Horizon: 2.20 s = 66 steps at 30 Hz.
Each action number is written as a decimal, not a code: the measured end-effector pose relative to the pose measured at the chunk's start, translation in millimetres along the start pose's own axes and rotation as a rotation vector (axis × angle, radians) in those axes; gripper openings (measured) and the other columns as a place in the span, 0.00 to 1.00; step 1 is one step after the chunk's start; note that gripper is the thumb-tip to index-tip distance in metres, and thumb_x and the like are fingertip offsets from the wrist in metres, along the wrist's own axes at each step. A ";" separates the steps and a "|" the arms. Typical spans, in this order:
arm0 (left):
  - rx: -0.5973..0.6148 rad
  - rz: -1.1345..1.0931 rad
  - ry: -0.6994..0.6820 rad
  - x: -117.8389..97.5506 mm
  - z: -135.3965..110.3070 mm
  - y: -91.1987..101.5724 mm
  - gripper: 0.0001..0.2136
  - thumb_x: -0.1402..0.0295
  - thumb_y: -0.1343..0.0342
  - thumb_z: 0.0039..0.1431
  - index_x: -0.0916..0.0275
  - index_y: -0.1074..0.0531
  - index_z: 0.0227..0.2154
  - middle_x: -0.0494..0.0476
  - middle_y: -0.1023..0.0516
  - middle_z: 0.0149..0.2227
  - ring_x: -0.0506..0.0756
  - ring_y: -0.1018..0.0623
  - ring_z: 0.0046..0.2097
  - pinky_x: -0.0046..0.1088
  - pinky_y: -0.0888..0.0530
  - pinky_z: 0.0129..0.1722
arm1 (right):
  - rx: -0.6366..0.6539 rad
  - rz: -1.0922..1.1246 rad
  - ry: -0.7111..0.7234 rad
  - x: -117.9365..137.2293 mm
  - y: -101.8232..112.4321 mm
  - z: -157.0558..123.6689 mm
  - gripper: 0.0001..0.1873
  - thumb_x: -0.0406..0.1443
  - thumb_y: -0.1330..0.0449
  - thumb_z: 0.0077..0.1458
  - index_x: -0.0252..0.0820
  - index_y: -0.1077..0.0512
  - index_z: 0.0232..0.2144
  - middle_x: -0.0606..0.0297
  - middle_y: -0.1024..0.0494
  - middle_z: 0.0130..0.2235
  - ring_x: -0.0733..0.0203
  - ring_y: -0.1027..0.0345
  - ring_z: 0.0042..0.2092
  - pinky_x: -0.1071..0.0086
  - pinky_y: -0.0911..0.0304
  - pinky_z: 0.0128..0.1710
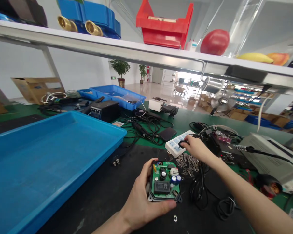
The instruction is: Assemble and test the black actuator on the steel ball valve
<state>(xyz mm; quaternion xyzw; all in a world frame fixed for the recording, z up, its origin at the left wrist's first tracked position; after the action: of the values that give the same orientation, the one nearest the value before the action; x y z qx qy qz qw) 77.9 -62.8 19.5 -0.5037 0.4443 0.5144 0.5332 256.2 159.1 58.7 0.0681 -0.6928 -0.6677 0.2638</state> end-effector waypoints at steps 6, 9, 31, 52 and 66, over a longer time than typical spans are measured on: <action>0.110 0.208 -0.067 22.6 -1.7 13.7 0.57 0.59 0.23 0.39 0.52 0.56 0.67 0.58 0.20 0.55 0.58 0.17 0.54 0.32 0.20 0.59 | 0.038 -0.146 -0.005 2.4 -37.6 20.2 0.18 0.45 0.44 0.70 0.37 0.28 0.50 0.59 0.22 0.44 0.57 0.26 0.44 0.56 0.30 0.49; 0.122 0.359 -0.183 27.9 0.0 17.5 0.57 0.58 0.24 0.38 0.54 0.56 0.67 0.58 0.19 0.53 0.59 0.16 0.52 0.32 0.19 0.58 | 0.058 -0.217 -0.014 3.2 -42.7 22.7 0.18 0.46 0.45 0.70 0.36 0.29 0.50 0.59 0.22 0.43 0.57 0.25 0.43 0.57 0.30 0.48; 0.052 -0.023 0.044 21.3 17.2 9.0 0.55 0.60 0.20 0.34 0.50 0.47 0.64 0.49 0.21 0.54 0.54 0.18 0.53 0.22 0.21 0.56 | 0.219 -0.362 -0.015 15.4 -49.8 37.1 0.22 0.48 0.42 0.68 0.37 0.29 0.53 0.55 0.23 0.48 0.55 0.26 0.47 0.55 0.29 0.50; 0.093 0.244 -0.160 35.3 11.1 11.2 0.57 0.51 0.23 0.32 0.55 0.51 0.63 0.54 0.17 0.47 0.56 0.16 0.44 0.31 0.21 0.53 | 0.126 -0.523 0.029 35.1 -39.8 32.1 0.16 0.45 0.41 0.68 0.36 0.26 0.47 0.55 0.25 0.53 0.56 0.27 0.48 0.55 0.28 0.50; 0.043 0.532 -0.484 89.3 -4.5 25.1 0.63 0.34 0.32 0.28 0.53 0.54 0.66 0.56 0.23 0.45 0.59 0.19 0.41 0.36 0.22 0.46 | 0.158 -0.546 0.045 33.5 -38.0 35.9 0.17 0.45 0.41 0.68 0.37 0.25 0.46 0.56 0.23 0.51 0.56 0.26 0.47 0.56 0.27 0.48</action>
<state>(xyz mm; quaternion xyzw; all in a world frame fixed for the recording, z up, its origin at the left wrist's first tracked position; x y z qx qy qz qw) 59.9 -59.2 -71.5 -0.2225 0.4316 0.7300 0.4809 201.5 172.3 32.5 0.2875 -0.6927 -0.6562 0.0832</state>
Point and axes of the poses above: each hand's wrist, its own z-axis towards the middle knuckle, its own y-axis out of the back of the hand, x = y × z, the point moved 2 cm from there along z, towards the middle knuckle
